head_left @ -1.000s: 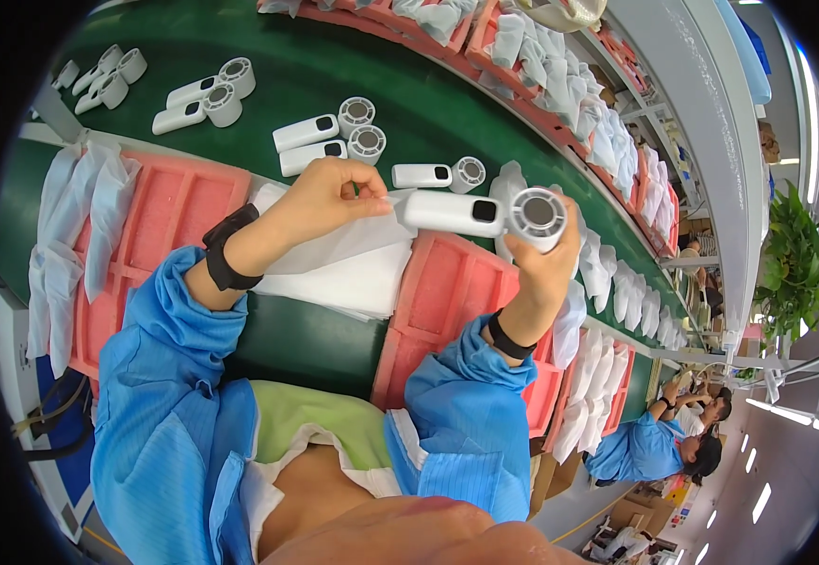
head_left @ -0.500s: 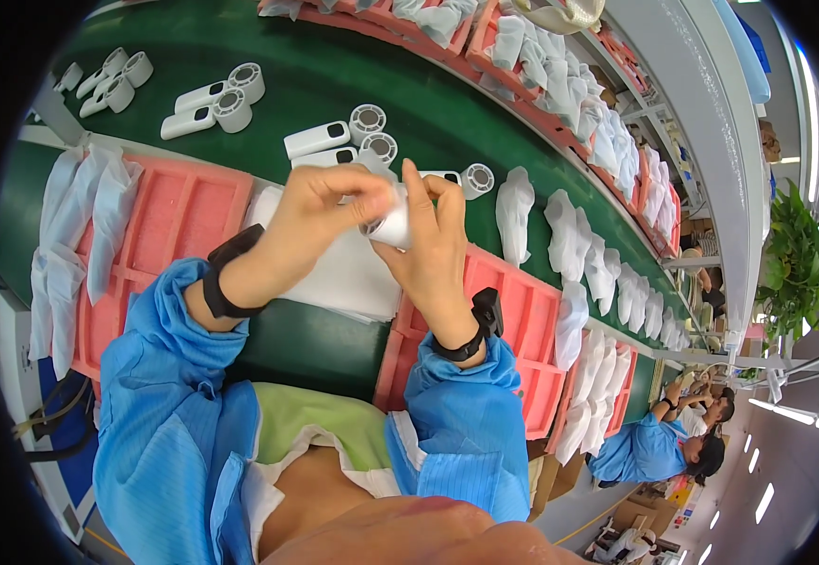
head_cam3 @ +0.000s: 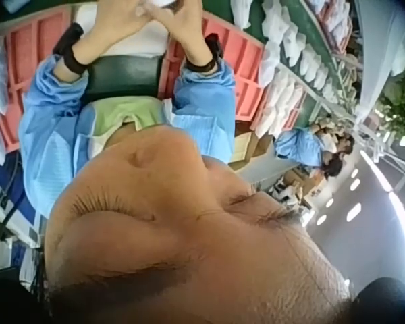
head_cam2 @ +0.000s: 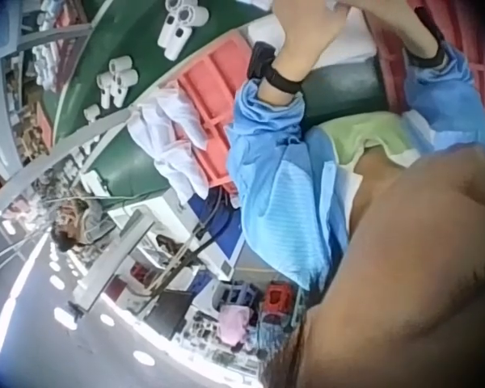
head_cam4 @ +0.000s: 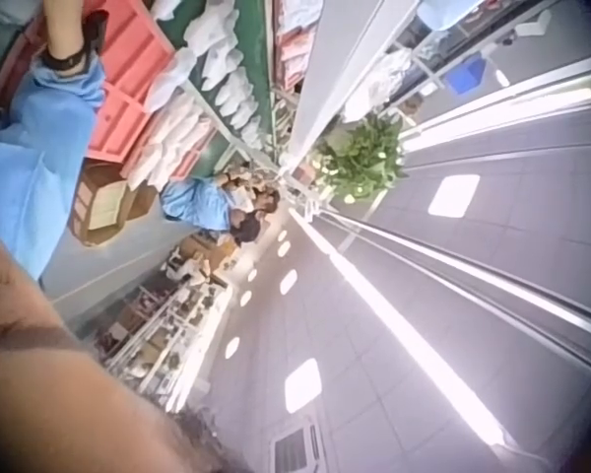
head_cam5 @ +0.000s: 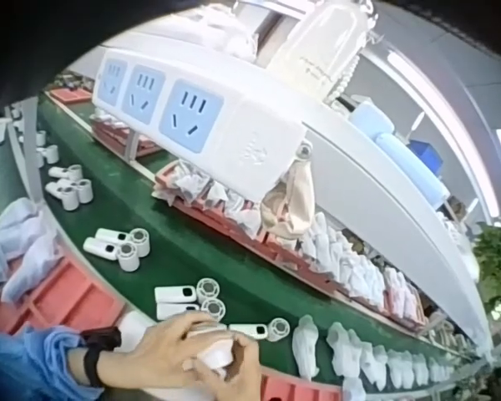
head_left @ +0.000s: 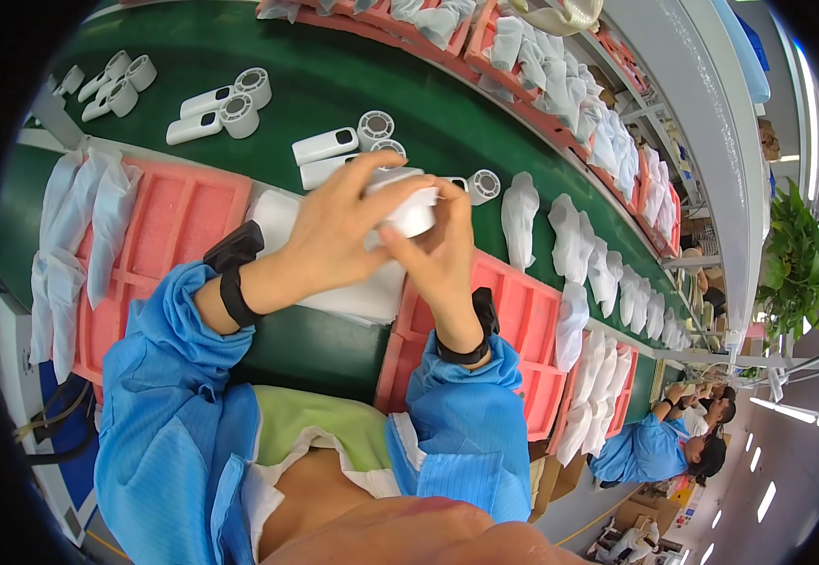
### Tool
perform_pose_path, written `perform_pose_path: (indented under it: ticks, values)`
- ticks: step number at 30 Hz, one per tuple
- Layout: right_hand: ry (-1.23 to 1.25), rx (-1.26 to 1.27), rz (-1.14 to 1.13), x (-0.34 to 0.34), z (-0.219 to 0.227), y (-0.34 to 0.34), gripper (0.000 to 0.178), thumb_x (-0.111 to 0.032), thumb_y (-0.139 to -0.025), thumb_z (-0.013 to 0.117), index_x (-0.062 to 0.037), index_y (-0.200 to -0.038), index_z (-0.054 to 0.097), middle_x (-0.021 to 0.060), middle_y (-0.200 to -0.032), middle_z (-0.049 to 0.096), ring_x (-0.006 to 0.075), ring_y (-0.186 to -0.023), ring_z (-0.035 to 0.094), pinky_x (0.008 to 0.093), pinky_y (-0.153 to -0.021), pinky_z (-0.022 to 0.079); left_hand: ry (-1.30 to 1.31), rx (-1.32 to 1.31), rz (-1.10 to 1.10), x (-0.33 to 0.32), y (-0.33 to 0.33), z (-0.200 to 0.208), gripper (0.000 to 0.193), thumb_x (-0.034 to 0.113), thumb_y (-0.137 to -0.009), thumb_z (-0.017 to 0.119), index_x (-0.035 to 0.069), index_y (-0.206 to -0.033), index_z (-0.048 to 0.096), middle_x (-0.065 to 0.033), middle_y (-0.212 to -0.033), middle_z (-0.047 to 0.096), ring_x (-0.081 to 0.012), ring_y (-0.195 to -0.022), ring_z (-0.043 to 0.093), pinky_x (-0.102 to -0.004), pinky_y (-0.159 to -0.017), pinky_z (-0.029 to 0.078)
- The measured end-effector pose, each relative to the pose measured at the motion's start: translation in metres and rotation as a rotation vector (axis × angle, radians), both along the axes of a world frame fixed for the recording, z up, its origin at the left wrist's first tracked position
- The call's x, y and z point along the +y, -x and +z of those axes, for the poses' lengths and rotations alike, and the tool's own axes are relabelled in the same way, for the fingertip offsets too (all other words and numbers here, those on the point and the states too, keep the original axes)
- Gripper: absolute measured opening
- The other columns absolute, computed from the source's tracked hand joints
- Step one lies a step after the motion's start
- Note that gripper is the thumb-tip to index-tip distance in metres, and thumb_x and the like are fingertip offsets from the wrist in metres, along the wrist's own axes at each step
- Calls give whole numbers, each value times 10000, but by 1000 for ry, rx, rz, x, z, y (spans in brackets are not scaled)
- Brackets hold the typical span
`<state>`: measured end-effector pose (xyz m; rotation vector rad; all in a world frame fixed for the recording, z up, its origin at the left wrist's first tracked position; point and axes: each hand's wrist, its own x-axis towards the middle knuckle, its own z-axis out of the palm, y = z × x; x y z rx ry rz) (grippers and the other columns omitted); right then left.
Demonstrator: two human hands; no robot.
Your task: The person wraps handheld fans in white sheets by hand and places the wrapped fans into a pink tray, repeating the process for several units.
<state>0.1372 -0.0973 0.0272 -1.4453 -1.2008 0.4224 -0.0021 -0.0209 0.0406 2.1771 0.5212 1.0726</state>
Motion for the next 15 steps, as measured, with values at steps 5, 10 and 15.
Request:
perform_pose_path:
  ticks: [5,10,15]
  values:
    - [-60,-47,309,11,1,-7,615,-38,-730,743,16,-1258,431,111,-1068,584,199,-956,594,335,-830,494,165,-288,-279,35,18,-2,414,90,-715,774,100,-1113,660,-118,-1200,540,-239,-971,590,-336,-830,489]
    - [-33,-428,399,12,-24,-19,519,-41,-753,704,38,-1207,467,143,-972,619,277,-824,645,382,-743,524,360,-409,-181,42,22,-7,385,115,-721,794,104,-1084,664,-111,-1238,519,-245,-1073,552,-341,-928,439]
    - [238,-603,-155,10,-16,-10,444,-36,-766,664,47,-1170,498,191,-943,630,375,-818,649,418,-710,519,155,-417,56,28,9,-16,331,116,-700,813,98,-1002,680,-106,-1232,525,-258,-1117,521,-348,-916,433]
